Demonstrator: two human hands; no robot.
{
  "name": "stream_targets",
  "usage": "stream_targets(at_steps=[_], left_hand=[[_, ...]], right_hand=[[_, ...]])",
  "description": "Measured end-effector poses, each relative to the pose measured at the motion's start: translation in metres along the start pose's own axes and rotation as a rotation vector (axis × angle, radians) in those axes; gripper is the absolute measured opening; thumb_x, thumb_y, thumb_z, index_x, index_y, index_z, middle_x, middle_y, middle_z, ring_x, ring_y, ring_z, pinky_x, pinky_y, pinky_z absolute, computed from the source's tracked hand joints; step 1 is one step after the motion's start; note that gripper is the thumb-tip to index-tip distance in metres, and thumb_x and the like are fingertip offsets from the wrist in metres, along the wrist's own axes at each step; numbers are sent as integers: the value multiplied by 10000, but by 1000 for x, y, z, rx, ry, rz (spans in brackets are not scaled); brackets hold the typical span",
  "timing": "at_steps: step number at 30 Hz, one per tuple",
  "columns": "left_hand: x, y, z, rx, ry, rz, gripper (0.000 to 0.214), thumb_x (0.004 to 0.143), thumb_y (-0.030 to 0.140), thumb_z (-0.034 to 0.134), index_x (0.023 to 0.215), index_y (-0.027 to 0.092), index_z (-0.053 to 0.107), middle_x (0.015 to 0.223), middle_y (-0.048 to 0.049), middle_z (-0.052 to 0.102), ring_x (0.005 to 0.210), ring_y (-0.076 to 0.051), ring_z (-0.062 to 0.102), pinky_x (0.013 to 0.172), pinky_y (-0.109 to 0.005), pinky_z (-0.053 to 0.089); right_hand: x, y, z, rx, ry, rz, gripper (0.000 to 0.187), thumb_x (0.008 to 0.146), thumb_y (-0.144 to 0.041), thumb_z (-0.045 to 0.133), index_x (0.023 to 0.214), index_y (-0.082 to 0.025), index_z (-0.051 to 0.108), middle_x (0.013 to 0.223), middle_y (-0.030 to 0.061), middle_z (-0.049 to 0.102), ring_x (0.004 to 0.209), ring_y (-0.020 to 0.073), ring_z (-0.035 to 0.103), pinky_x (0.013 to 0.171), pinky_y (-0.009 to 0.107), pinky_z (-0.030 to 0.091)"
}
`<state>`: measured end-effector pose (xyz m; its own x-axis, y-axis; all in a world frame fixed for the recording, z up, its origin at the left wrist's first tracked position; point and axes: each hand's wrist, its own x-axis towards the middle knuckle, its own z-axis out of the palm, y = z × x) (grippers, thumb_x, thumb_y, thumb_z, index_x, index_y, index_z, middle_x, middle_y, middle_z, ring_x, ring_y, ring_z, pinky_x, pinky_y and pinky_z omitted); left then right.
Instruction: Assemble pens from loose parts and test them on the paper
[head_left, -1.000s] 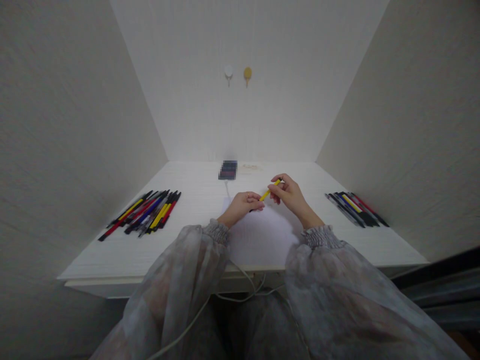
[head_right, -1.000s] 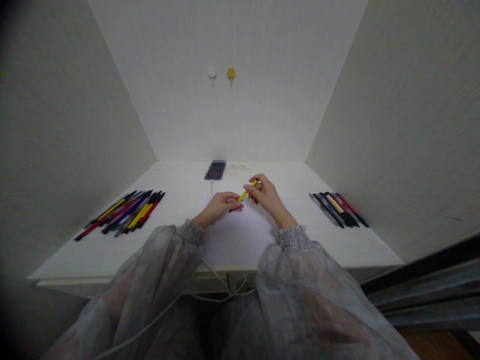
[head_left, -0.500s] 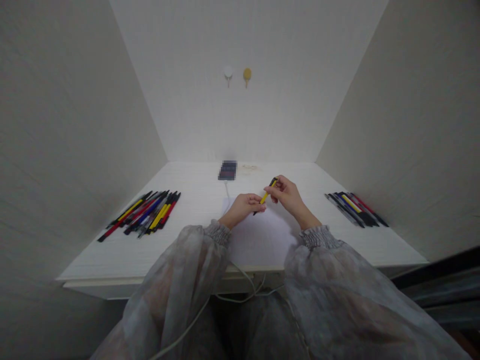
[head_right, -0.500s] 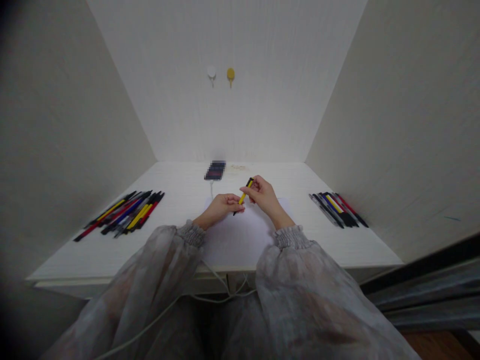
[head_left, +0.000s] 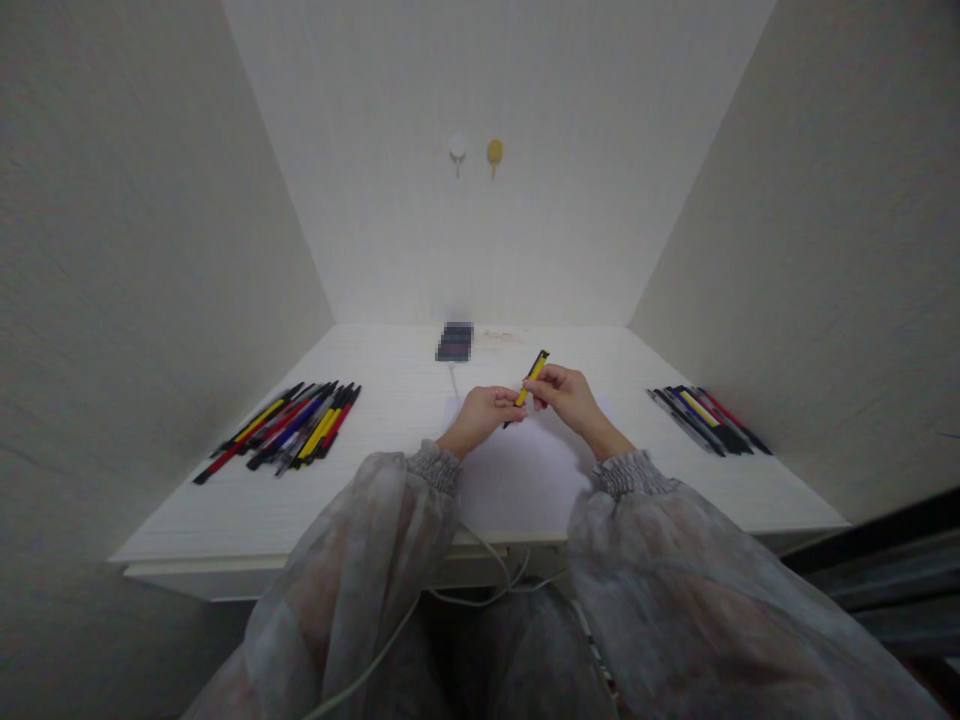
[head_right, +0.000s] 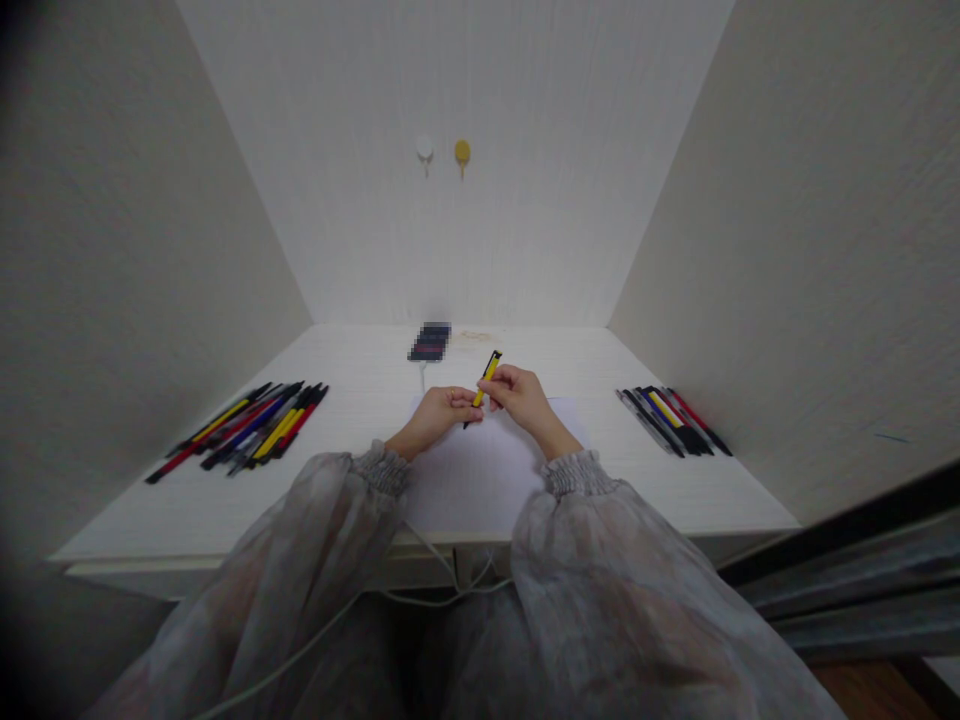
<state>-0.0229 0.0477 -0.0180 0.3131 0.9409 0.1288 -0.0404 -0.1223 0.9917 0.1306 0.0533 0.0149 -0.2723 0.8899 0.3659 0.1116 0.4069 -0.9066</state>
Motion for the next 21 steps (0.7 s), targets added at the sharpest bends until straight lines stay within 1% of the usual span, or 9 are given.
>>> stream_targets(at_steps=[7,12,15,19,21], left_hand=[[1,-2,1,9,30,-13,247,521,188,693,750,114,635,618,-12,635,531,-91,541,549,-215,400],[0,5,6,-55,8,-37,277,500,207,712,745,108,632,671,-30,652,576,-100,557,583,-221,408],[-2,9,9,-67,-33,-41,298,504,229,717,757,97,629,684,-39,652,585,-98,555,597,-223,409],[-4,12,11,-70,-112,-42,394,531,251,714,884,101,623,793,-60,657,677,-112,574,669,-237,420],[-6,11,11,-33,-146,-50,391,557,275,702,900,106,622,782,-55,655,677,-111,574,673,-236,421]], right_hand=[[0,-2,6,-85,42,16,299,648,-452,592,639,-180,469,454,-40,520,397,101,488,424,222,390],[-1,2,11,-128,92,-27,284,711,-460,530,670,-191,447,499,-40,532,409,93,487,422,213,394],[0,2,13,-45,105,-6,288,738,-473,488,690,-201,404,548,-37,557,396,87,486,400,208,395],[1,0,10,149,132,50,305,760,-512,429,750,-222,334,555,-54,569,358,91,500,354,198,387],[1,2,6,207,150,77,321,763,-537,401,780,-229,314,548,-60,570,349,98,509,331,189,373]])
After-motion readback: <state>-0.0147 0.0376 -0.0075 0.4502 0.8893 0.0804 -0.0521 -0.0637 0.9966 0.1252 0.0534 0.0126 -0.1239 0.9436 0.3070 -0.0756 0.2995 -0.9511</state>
